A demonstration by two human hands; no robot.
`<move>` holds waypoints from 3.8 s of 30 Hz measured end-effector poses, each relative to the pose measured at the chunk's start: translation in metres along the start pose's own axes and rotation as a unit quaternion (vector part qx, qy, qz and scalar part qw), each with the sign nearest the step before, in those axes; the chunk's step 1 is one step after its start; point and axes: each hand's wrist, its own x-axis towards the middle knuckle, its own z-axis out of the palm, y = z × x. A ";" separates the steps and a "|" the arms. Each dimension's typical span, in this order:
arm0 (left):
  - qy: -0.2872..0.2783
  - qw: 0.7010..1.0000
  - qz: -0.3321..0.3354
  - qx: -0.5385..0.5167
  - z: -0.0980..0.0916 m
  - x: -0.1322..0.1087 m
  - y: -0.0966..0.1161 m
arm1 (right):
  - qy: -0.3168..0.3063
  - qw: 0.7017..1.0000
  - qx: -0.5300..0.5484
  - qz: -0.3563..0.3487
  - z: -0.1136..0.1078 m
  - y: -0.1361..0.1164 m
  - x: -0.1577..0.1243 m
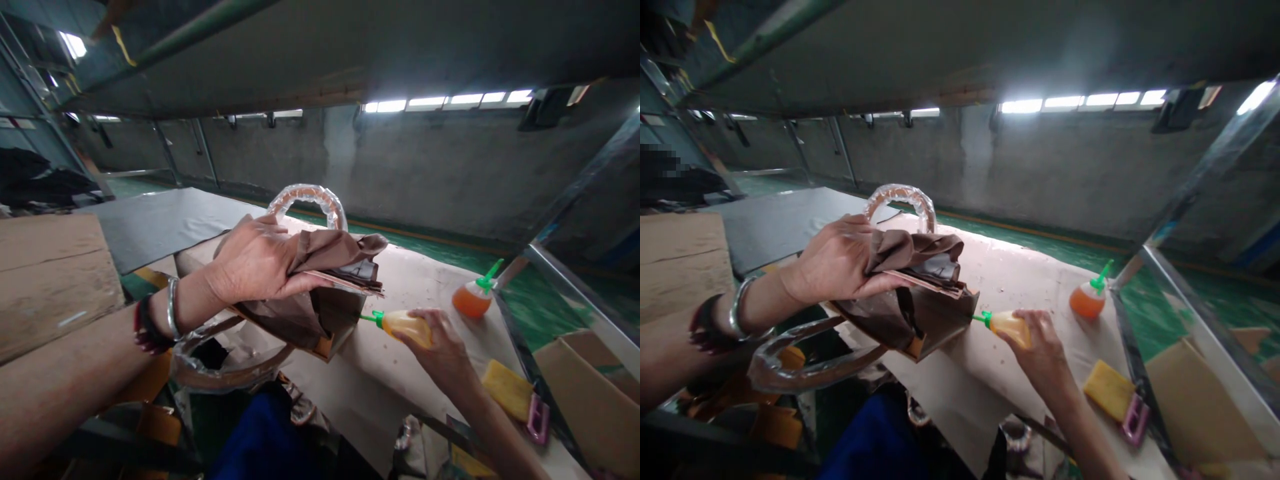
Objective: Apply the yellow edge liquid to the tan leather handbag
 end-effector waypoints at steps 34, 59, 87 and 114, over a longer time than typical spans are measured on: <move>0.077 0.990 -0.003 -0.117 0.009 -0.060 0.022 | -0.067 0.974 0.106 0.187 -0.004 -0.022 -0.022; 0.059 0.980 -0.050 -0.184 0.024 -0.082 0.036 | -0.067 0.976 0.115 0.173 -0.010 -0.038 -0.051; 0.069 0.978 -0.042 -0.191 0.023 -0.085 0.039 | -0.089 0.988 0.121 -0.029 -0.025 -0.086 -0.071; 0.059 0.977 -0.025 -0.202 0.022 -0.084 0.040 | -0.035 0.995 0.084 -0.050 -0.019 -0.070 -0.070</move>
